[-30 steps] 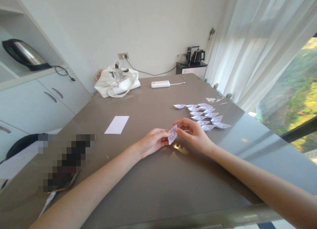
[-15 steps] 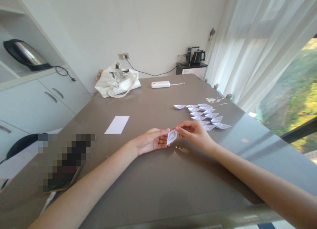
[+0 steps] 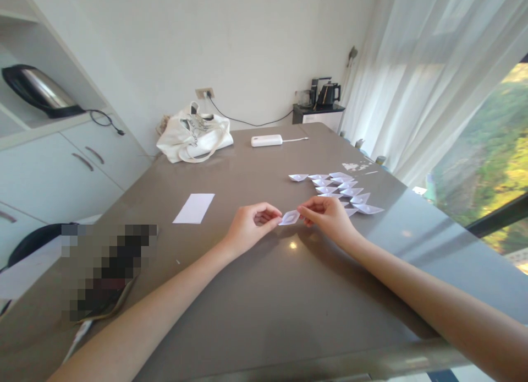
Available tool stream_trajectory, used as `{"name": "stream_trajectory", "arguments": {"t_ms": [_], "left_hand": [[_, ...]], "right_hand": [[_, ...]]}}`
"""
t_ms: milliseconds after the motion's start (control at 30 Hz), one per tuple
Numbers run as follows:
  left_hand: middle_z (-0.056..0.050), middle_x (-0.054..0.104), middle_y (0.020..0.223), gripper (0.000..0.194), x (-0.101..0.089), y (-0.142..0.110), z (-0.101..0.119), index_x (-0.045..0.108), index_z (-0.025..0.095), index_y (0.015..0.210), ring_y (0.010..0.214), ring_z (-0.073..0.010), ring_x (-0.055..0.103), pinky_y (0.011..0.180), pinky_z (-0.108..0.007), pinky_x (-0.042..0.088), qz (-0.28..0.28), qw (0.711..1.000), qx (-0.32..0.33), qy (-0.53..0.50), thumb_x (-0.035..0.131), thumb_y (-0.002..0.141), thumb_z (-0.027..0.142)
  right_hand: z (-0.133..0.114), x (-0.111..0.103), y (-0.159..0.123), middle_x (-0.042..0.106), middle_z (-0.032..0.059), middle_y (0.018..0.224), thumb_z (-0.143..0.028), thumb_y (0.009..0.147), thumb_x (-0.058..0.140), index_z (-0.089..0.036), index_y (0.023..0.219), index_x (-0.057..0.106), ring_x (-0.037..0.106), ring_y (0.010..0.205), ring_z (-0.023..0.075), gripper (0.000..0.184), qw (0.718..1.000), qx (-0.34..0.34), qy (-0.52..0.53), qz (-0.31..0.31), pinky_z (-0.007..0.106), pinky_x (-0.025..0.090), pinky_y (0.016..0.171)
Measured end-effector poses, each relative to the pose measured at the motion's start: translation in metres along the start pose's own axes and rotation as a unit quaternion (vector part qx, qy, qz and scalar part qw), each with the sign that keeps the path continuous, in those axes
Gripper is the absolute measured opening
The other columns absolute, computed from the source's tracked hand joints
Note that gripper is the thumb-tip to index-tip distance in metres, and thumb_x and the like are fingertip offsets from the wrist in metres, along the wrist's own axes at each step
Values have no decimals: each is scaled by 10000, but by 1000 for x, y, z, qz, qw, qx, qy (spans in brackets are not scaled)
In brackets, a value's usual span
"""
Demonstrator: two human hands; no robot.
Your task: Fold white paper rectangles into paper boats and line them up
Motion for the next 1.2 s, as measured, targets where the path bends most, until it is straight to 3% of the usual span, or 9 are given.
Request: {"name": "stream_trajectory", "arguments": {"t_ms": [200,400,667,800,967,1100,1200], "left_hand": [[-44,677,831,125,1,-2,9,678,140,869,696,-121,638,689,-224,527,-17,991,101,81,654,764,204],[-20,715,764,76,1,0,6,704,165,784,688,-121,654,687,-211,526,2,986,100,131,630,784,147],[-26,714,781,69,2,-1,2,695,157,787,693,-121,662,685,-205,530,-2,990,87,111,626,780,155],[-29,711,762,70,-4,2,-8,685,160,780,700,-137,667,689,-226,530,-35,993,52,101,628,777,200],[-33,709,762,120,-15,7,-17,679,167,787,712,-155,667,695,-249,520,-41,994,14,98,626,781,274],[-33,700,738,127,-15,6,-13,677,172,775,686,-153,655,672,-249,511,-57,992,27,114,621,786,285],[-35,700,746,113,-15,6,-9,680,172,771,695,-149,650,682,-247,506,-64,989,44,127,618,789,266]], "right_hand": [[4,0,1,670,45,591,-329,712,663,-148,662,595,602,482,129,200,999,28,21,6,234,491,487],[2,6,-3,652,17,541,-290,705,661,-159,626,559,594,458,111,184,997,63,31,-14,208,496,474],[4,10,-5,660,27,574,-298,738,615,-158,652,555,611,488,121,175,998,58,-5,-38,217,501,491],[-7,8,-6,659,24,613,-275,776,572,-158,744,595,611,523,135,124,992,-31,-112,-59,231,486,513],[-25,5,-10,661,39,751,-158,798,524,-167,842,668,601,620,131,151,935,-220,-259,-102,234,469,599],[-22,2,-8,661,56,798,-193,831,551,-165,985,674,586,632,137,199,913,-247,-310,-95,243,452,612],[-19,0,-6,663,59,775,-237,846,575,-159,962,694,570,631,143,184,902,-250,-343,-82,244,427,604]]}}
Point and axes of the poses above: each hand's wrist, its own y-axis towards the middle knuckle, its own x-axis out of the palm, z = x × y, the point moved 4 cm from there along y, towards the middle knuckle
